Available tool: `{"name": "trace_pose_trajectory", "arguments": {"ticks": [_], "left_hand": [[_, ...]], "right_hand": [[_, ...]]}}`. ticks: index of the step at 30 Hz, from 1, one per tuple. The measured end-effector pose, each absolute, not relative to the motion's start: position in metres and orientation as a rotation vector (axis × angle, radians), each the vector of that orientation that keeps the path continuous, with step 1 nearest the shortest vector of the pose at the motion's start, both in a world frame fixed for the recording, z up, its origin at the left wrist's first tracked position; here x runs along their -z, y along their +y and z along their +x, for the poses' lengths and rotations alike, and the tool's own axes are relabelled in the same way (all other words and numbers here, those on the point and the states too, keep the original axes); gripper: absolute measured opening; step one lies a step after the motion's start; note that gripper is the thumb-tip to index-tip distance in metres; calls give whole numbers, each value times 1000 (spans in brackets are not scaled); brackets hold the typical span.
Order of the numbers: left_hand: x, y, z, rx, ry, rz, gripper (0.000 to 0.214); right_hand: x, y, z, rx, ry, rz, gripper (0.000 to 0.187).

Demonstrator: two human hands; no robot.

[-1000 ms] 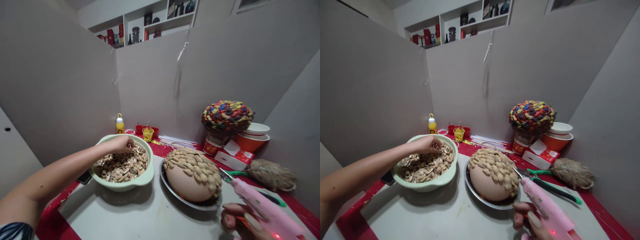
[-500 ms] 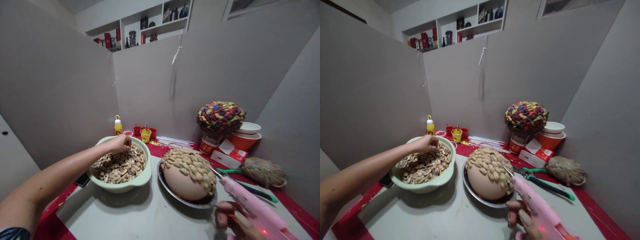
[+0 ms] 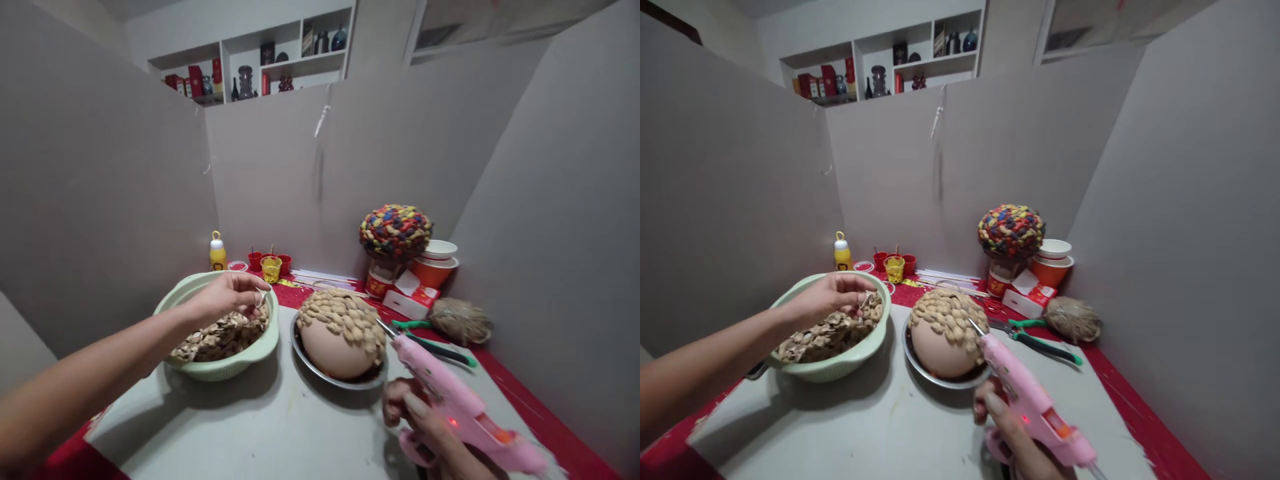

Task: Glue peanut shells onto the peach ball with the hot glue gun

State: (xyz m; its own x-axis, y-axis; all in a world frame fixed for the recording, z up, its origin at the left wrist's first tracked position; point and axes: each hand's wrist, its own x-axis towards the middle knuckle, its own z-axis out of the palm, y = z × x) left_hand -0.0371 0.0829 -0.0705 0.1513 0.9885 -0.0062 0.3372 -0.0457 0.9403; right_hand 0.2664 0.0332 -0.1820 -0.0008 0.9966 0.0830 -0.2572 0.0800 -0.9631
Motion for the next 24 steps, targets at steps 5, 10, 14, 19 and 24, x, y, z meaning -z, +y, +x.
{"name": "trace_pose_trajectory", "arguments": {"ticks": [5, 10, 14, 19, 24], "left_hand": [[97, 40, 35, -990, 1017, 1549, 26], [130, 30, 78, -1046, 1047, 1782, 21], [139, 38, 91, -1088, 1054, 1797, 21], [144, 42, 94, -1104, 1030, 1801, 19], [147, 42, 93, -1125, 1074, 1754, 17]], "right_hand": [[181, 27, 266, -1270, -1191, -861, 32], [178, 28, 269, -1234, -1334, -924, 38], [166, 31, 266, -1212, -1374, -955, 38], [162, 35, 264, -1222, -1396, -980, 36], [162, 37, 264, -1239, -1401, -1023, 26]]}}
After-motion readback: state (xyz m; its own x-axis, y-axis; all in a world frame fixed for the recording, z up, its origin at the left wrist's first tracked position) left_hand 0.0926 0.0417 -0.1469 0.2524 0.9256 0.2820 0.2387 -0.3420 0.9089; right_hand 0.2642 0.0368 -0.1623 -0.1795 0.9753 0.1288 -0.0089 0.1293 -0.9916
